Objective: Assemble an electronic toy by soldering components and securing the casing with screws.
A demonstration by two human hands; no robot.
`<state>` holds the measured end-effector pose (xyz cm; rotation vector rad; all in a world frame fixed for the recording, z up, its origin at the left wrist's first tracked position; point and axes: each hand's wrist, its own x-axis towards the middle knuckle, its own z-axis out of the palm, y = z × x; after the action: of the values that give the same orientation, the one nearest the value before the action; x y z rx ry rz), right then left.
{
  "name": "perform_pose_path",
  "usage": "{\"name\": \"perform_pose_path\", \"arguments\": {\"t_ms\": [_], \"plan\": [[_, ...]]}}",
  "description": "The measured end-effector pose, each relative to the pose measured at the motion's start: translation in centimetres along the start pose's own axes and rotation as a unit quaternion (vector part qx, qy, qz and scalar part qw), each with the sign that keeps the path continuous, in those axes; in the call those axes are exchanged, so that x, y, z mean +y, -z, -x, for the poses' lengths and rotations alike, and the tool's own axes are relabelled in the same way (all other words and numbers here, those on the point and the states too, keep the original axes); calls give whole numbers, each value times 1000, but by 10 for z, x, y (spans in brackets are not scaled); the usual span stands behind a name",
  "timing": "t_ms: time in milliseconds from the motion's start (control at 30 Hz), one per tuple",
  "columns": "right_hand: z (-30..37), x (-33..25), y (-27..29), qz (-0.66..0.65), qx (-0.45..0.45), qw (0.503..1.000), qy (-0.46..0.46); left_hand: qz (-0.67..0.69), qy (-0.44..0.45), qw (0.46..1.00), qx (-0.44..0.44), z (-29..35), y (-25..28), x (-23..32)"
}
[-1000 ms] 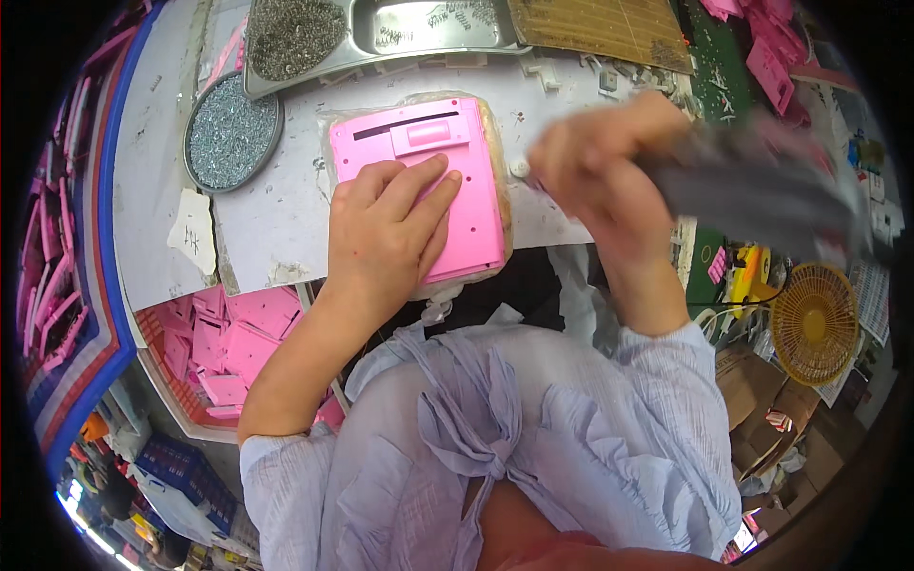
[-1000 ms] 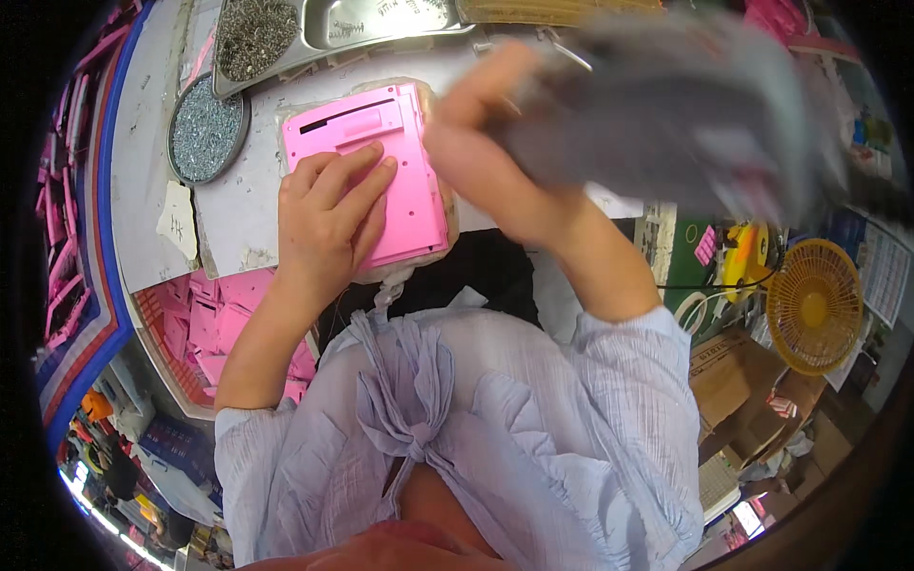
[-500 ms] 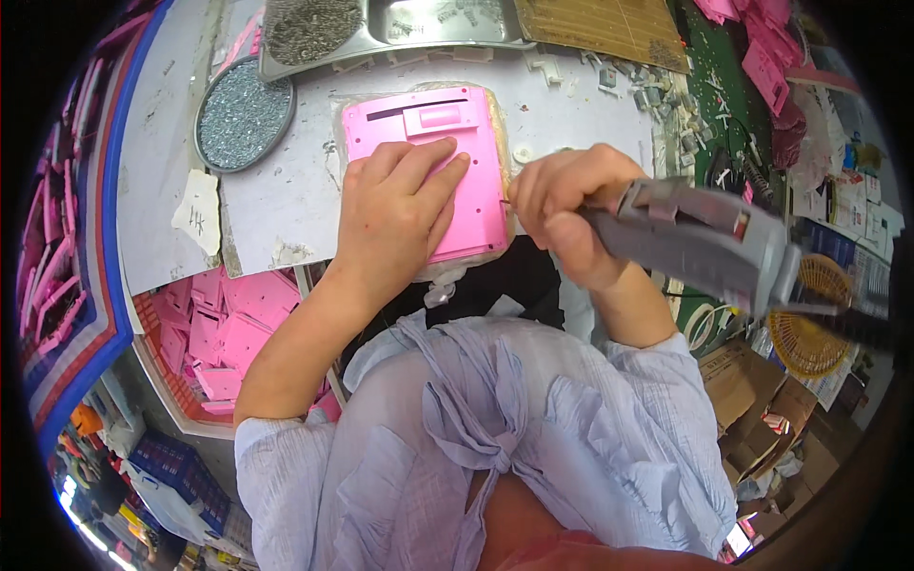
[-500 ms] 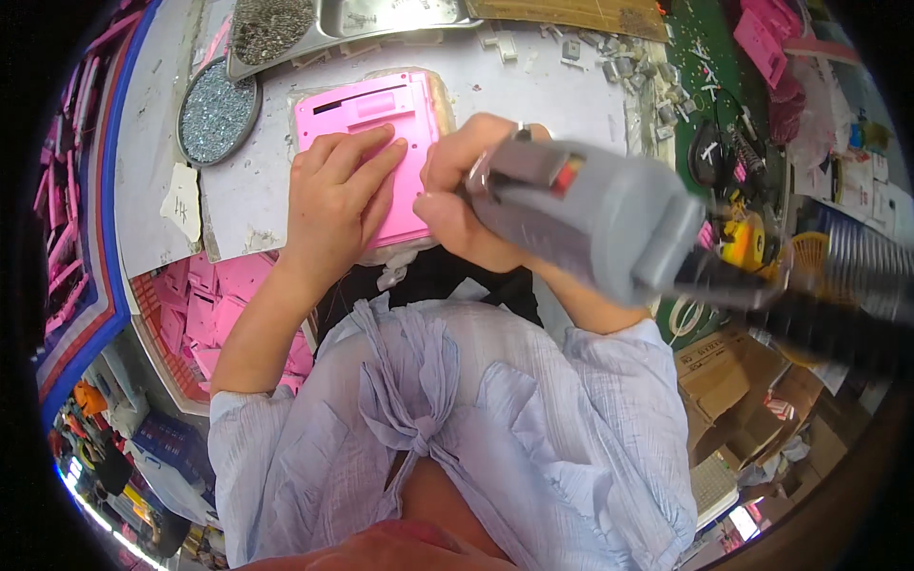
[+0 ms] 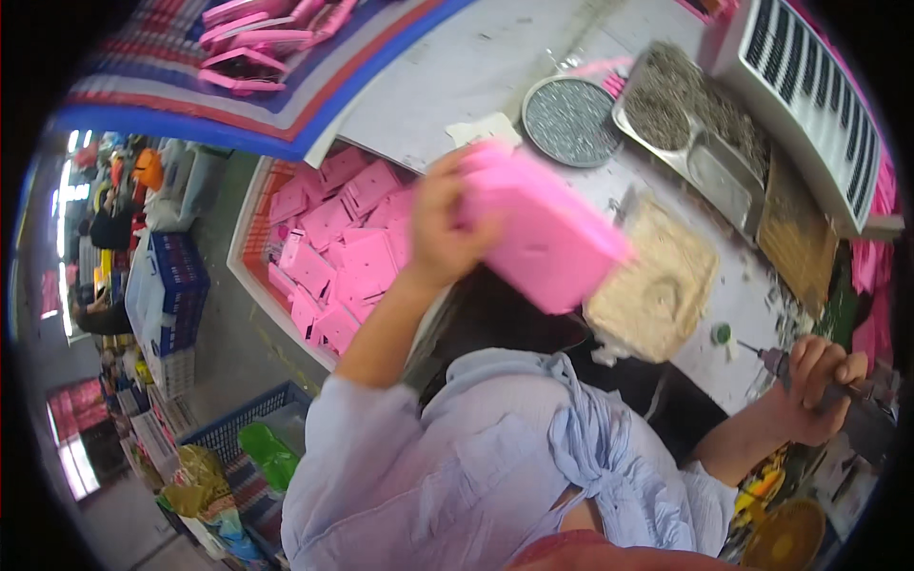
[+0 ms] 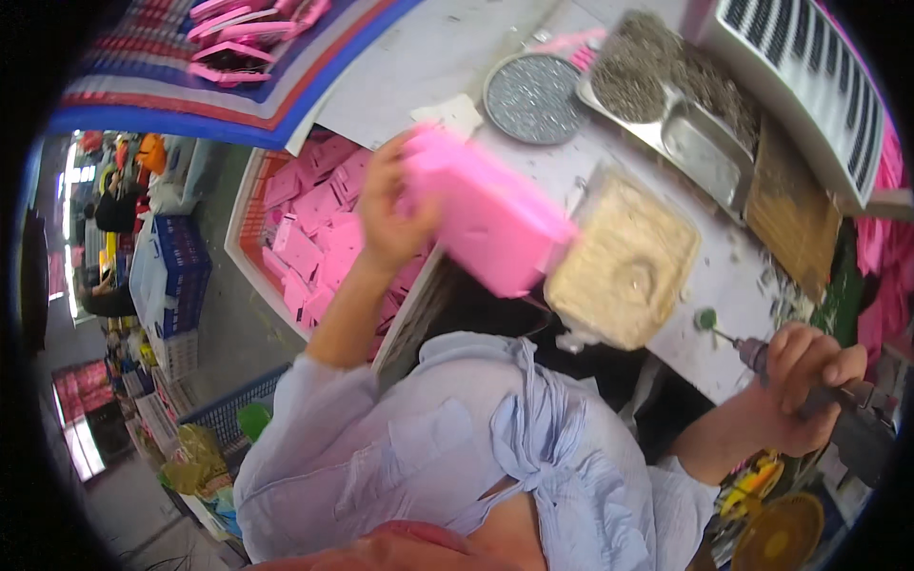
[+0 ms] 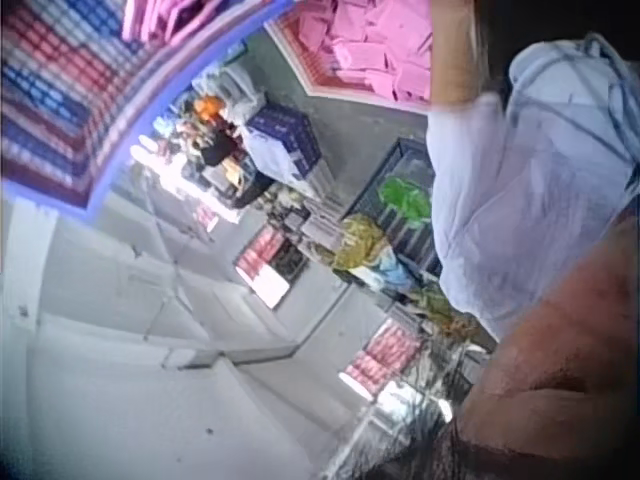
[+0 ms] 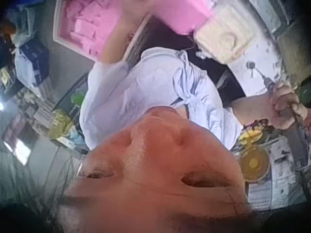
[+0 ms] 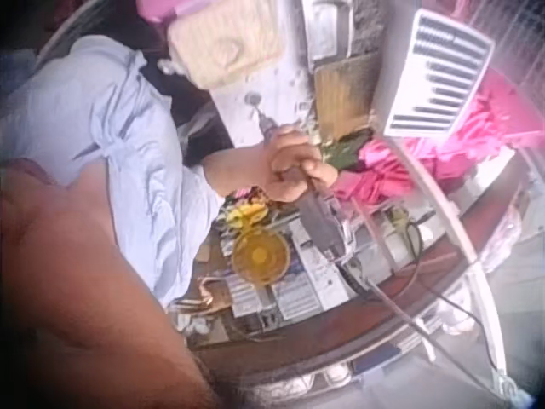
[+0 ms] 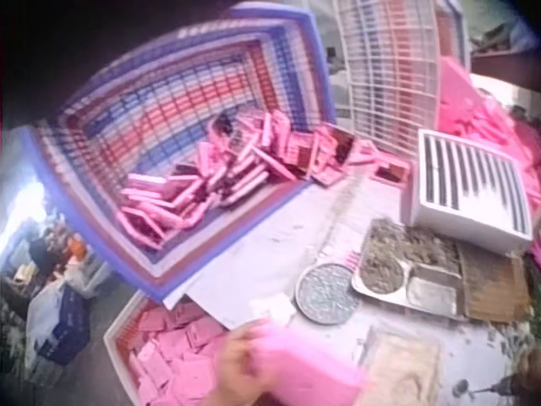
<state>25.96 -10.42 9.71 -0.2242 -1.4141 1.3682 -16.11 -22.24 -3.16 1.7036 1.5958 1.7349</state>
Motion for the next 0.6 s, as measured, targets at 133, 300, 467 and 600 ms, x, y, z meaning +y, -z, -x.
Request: {"name": "perform_pose_path", "arguments": {"t_ms": [133,300,467,600], "plan": [[-19,33,-12,-38,3,998,-56,-287,348,830,328,249,174,-110],[-36,61,-24,-25,12,997,-77,29,516,667,537,339,218,-132],[-41,61,-28,7,28,997,-70,-442,242,818,277,137,150,-108],[-36,53,-17,24,60,994,-88,-504,-11,846,176,-83,154,-131]]}}
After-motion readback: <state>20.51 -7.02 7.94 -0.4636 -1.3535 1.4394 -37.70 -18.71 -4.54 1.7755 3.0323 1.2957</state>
